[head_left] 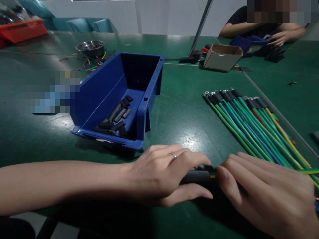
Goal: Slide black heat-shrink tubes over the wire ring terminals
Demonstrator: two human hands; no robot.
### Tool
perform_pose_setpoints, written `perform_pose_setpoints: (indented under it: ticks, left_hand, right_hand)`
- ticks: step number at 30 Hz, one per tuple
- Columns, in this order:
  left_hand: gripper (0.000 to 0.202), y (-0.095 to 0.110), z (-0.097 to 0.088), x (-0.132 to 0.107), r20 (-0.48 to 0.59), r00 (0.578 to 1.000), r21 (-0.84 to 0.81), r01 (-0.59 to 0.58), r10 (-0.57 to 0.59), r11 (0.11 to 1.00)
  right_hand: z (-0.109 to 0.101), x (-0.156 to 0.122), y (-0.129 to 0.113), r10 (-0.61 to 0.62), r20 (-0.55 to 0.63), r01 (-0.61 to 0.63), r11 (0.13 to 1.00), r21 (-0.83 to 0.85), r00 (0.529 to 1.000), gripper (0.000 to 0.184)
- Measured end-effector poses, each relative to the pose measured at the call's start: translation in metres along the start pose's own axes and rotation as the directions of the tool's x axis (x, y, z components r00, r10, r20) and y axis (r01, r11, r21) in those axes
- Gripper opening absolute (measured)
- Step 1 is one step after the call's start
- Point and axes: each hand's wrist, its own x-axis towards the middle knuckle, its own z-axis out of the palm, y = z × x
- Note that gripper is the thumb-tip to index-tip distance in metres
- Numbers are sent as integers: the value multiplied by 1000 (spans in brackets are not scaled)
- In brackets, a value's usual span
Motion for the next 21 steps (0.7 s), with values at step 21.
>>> perform_pose_setpoints:
  ticks: [21]
  left_hand:
    - [17, 0, -1, -1, -37, 999, -24, 37, -38, 999]
  right_hand:
    - [-6, 4, 5, 36, -30, -35, 999, 3, 999, 37]
